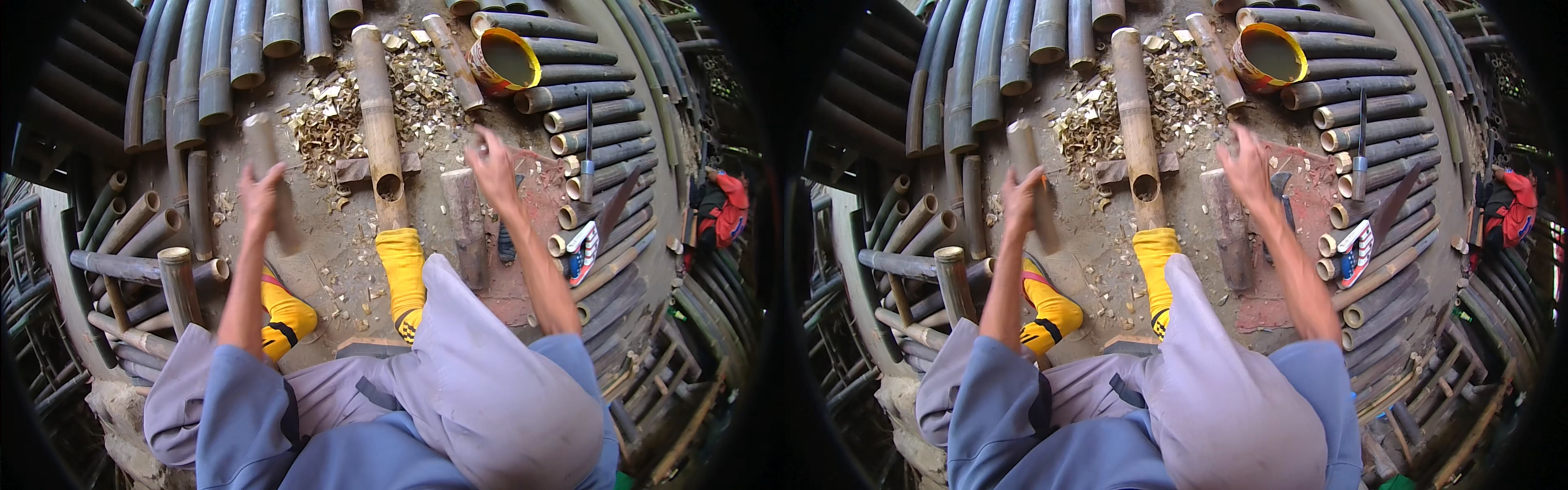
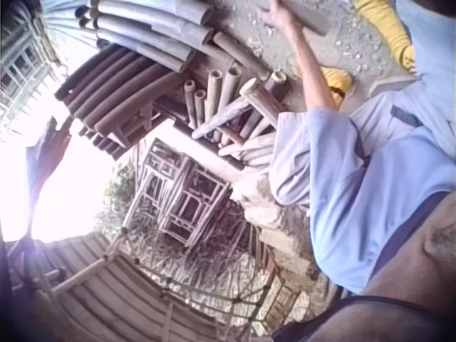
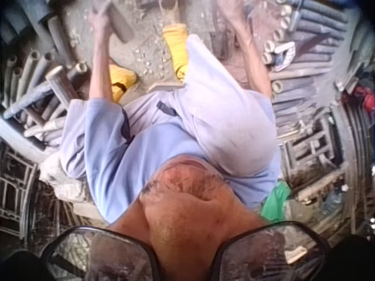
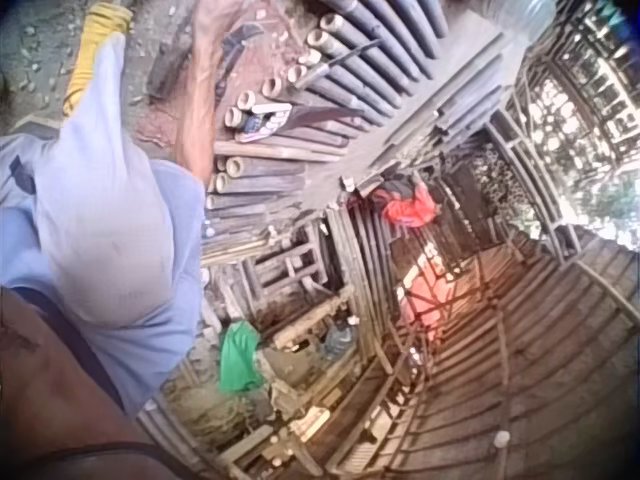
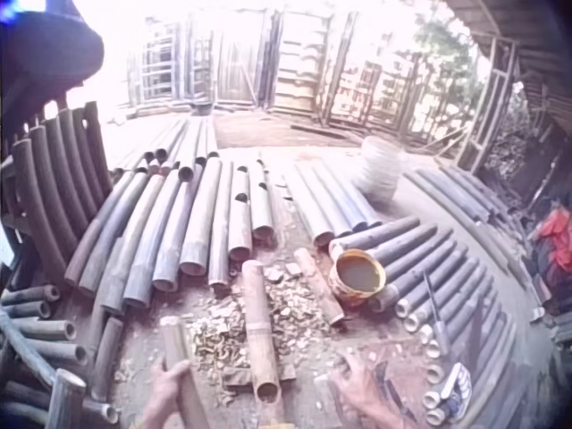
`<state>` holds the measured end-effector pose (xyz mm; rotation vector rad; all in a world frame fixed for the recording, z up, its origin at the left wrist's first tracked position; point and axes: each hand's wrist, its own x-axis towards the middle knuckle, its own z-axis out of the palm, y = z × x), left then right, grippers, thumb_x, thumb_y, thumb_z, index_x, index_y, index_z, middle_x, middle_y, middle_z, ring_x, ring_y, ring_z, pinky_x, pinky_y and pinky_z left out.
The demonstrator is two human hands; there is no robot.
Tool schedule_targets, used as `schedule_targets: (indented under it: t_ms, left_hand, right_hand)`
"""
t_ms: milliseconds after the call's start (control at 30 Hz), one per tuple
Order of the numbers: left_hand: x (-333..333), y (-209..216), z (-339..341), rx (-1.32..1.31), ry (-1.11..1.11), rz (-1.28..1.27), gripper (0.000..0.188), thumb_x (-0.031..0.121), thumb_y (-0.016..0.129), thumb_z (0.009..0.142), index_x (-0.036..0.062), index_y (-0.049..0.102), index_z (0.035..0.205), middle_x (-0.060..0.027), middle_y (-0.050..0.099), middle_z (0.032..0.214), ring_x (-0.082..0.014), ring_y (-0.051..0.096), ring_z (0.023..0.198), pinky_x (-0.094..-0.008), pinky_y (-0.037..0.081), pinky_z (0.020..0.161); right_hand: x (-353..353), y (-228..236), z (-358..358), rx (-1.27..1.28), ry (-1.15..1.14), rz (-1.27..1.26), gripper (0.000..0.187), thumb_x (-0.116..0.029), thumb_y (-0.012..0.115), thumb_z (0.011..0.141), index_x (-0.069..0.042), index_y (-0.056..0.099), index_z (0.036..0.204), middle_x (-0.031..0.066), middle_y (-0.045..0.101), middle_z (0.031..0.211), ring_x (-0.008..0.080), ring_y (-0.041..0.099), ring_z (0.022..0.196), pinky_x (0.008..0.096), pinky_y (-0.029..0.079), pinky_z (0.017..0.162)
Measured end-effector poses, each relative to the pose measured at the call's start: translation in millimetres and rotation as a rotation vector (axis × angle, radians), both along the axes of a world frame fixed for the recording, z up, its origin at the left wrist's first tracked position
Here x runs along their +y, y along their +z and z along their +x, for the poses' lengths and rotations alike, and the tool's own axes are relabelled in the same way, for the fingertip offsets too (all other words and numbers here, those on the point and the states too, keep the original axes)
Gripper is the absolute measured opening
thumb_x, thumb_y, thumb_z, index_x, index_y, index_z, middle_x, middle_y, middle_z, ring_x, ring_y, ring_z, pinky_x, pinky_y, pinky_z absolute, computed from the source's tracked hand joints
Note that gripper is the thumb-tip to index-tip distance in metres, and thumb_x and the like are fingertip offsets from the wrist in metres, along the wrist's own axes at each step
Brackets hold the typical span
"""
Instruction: The person carves a hole into a bamboo stalk using a knife and a wooden mallet, then inserts a smaller bamboo piece into the hole.
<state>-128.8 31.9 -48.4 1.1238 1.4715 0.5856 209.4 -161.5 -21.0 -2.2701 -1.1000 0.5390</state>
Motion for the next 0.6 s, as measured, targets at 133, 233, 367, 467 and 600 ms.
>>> schedule_targets:
  t_ms: [133,233,367,467,600]
  left_hand:
    - [42,8,-72,0.892,-0.166,0.507,0.073,0.027,0.075,0.071,0.0074,0.048,0.135,-0.0192,0.049,0.124,-0.0315,0.047,0.118,-0.0452,0.039,0.099]
    - [47,-1,-76,0.673,-0.091,0.731,0.057,0.021,0.072,0.072,0.0059,0.056,0.124,-0.0176,0.053,0.117,-0.0306,0.051,0.112,-0.0408,0.041,0.097]
    - [22,9,-15,0.305,-0.150,0.626,0.036,0.009,0.066,0.078,0.0042,0.063,0.113,-0.0106,0.062,0.107,-0.0200,0.061,0.094,-0.0320,0.051,0.083]
    - [-5,14,34,-0.062,-0.221,0.367,0.034,0.014,0.069,0.080,0.0052,0.064,0.112,-0.0096,0.066,0.099,-0.0188,0.064,0.088,-0.0299,0.054,0.077]
    - [-41,21,87,-0.506,-0.282,-0.274,0.047,0.031,0.061,0.091,0.0020,0.052,0.126,-0.0109,0.061,0.115,-0.0202,0.061,0.097,-0.0354,0.054,0.083]
  right_hand:
    - [64,-60,49,-0.465,0.043,-0.017,0.060,-0.025,0.065,0.084,-0.001,0.041,0.134,0.0262,0.051,0.123,0.0391,0.054,0.104,0.0483,0.042,0.093]
    - [85,-78,64,-0.386,0.000,-0.273,0.067,-0.025,0.067,0.080,-0.005,0.038,0.137,0.0265,0.044,0.132,0.0406,0.051,0.108,0.0484,0.043,0.092]
    - [84,-68,80,0.020,-0.166,-0.063,0.060,-0.023,0.066,0.077,-0.004,0.046,0.129,0.0227,0.060,0.102,0.0352,0.061,0.087,0.0480,0.050,0.079]
    - [47,-45,62,1.322,-0.387,0.409,0.043,-0.028,0.061,0.082,0.001,0.054,0.113,0.0153,0.061,0.091,0.0235,0.060,0.075,0.0363,0.053,0.067]
    - [-32,-6,-36,1.667,-0.250,0.489,0.050,-0.036,0.061,0.079,-0.003,0.056,0.117,0.0132,0.062,0.109,0.0231,0.062,0.091,0.0383,0.055,0.068]
